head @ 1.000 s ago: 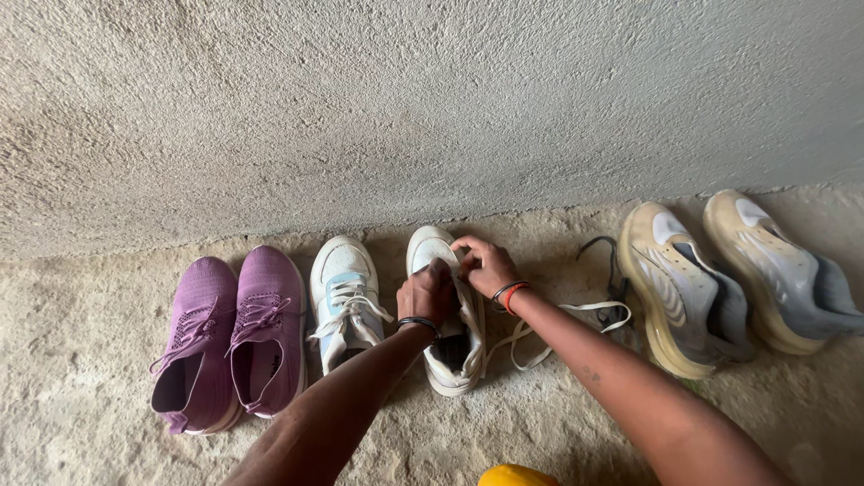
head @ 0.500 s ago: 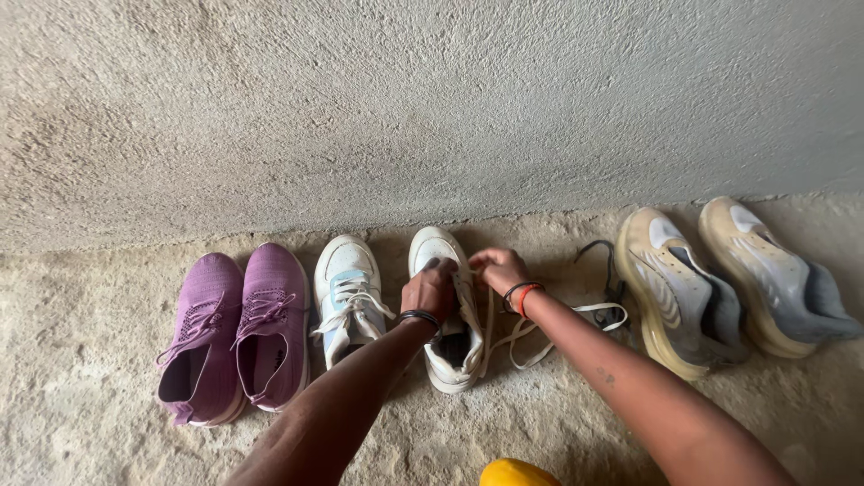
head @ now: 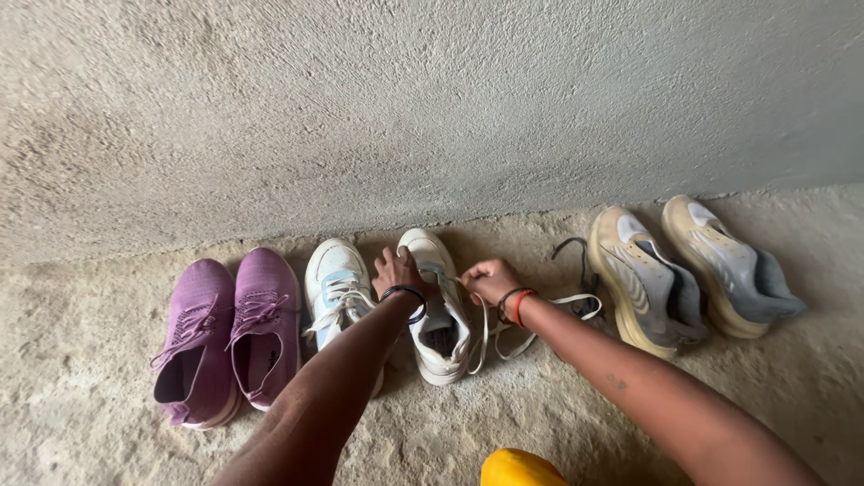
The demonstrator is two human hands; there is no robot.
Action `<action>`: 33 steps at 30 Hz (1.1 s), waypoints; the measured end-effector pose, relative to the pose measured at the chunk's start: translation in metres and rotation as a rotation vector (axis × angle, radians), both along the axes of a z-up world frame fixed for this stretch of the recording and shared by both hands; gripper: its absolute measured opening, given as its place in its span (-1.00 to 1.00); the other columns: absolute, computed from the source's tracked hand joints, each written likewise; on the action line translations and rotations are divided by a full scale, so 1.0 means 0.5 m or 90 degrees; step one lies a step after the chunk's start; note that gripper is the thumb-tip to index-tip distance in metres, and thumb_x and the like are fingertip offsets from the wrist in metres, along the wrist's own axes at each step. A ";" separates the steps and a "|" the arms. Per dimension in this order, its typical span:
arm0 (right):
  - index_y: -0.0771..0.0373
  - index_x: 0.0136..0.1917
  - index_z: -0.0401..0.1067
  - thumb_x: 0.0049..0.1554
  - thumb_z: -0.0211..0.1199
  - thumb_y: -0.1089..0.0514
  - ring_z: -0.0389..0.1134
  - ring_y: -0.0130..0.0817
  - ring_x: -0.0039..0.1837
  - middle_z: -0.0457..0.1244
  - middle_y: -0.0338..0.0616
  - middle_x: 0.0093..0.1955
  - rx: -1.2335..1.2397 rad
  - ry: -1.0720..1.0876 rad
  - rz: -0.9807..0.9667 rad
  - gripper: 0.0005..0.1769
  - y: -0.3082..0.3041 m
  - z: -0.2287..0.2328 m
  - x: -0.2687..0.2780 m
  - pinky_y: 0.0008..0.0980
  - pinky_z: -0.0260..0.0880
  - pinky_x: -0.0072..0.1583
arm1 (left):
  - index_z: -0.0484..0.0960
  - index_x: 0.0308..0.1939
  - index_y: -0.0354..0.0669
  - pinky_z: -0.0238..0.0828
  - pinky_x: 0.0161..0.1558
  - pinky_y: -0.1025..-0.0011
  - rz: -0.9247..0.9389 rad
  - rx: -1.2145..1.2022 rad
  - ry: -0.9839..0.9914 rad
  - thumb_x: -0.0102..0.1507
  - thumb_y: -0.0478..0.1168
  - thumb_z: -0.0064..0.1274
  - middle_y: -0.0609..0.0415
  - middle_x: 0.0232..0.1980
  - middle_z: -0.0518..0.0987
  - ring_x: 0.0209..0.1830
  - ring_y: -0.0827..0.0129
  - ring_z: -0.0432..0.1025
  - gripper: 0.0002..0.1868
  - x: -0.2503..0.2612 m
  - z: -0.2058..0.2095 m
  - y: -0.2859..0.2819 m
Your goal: The person kneels on a concrete floor beside a wall where several pairs of sneakers are lined up. They pull the laces out of a white sneaker, then thread the lace back through the eyelets by hand and work the lace through the shoe, repeating the process on the shoes in the row.
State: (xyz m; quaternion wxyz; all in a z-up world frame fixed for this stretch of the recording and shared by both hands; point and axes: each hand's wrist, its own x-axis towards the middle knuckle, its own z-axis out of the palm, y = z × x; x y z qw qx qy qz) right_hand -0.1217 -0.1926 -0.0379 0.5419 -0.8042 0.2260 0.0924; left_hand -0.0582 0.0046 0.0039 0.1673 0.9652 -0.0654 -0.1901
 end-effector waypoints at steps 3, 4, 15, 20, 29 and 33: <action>0.23 -0.15 0.63 0.07 0.37 0.23 0.39 -0.53 -0.30 0.43 -0.23 -0.28 -0.009 -0.041 0.004 -0.93 0.022 0.005 0.030 -0.47 0.41 -0.19 | 0.42 0.27 -0.22 0.49 0.18 0.23 0.055 -0.084 -0.007 -0.10 0.12 0.50 -0.13 0.27 0.45 0.27 0.04 0.39 -0.03 0.011 -0.024 0.015; 0.22 -0.15 0.64 0.06 0.39 0.22 0.40 -0.54 -0.28 0.44 -0.24 -0.27 -0.016 -0.062 0.012 -0.93 0.029 0.001 0.042 -0.49 0.42 -0.17 | 0.54 0.16 -0.22 0.53 0.14 0.26 0.051 -0.101 -0.013 -0.10 0.09 0.48 -0.14 0.19 0.55 0.17 0.09 0.50 -0.15 0.016 -0.036 0.021; 0.24 -0.16 0.67 0.02 0.40 0.13 0.49 -0.40 -0.16 0.47 -0.11 -0.22 -0.164 -0.101 0.051 -0.83 0.097 -0.094 0.076 -0.33 0.48 -0.03 | 0.80 -0.21 -0.08 0.57 0.03 0.31 0.041 -0.275 -0.114 -0.15 -0.02 0.44 -0.05 -0.17 0.73 -0.13 0.17 0.64 -0.54 0.050 -0.153 0.058; 0.22 -0.13 0.67 0.01 0.38 0.15 0.50 -0.41 -0.15 0.47 -0.09 -0.20 -0.177 -0.127 0.008 -0.84 0.116 -0.107 0.084 -0.35 0.48 -0.03 | 0.81 -0.20 -0.07 0.56 0.01 0.28 0.024 -0.309 -0.140 -0.09 0.02 0.43 -0.06 -0.20 0.72 -0.15 0.13 0.63 -0.56 0.045 -0.159 0.064; 0.27 -0.15 0.62 0.01 0.43 0.13 0.47 -0.40 -0.18 0.46 -0.08 -0.22 -0.164 -0.130 -0.037 -0.82 0.130 -0.139 0.096 -0.36 0.44 -0.07 | 0.81 -0.25 -0.08 0.56 0.00 0.26 0.016 -0.323 -0.154 -0.02 0.07 0.39 -0.10 -0.25 0.73 -0.17 0.11 0.64 -0.60 0.036 -0.148 0.068; 0.31 -0.19 0.61 0.02 0.40 0.20 0.46 -0.40 -0.17 0.46 -0.08 -0.22 -0.090 -0.140 -0.068 -0.88 0.132 -0.179 0.115 -0.35 0.45 -0.07 | 0.78 -0.28 -0.05 0.57 -0.03 0.27 0.027 -0.309 -0.146 -0.03 0.05 0.38 -0.05 -0.24 0.73 -0.19 0.15 0.64 -0.64 0.036 -0.143 0.064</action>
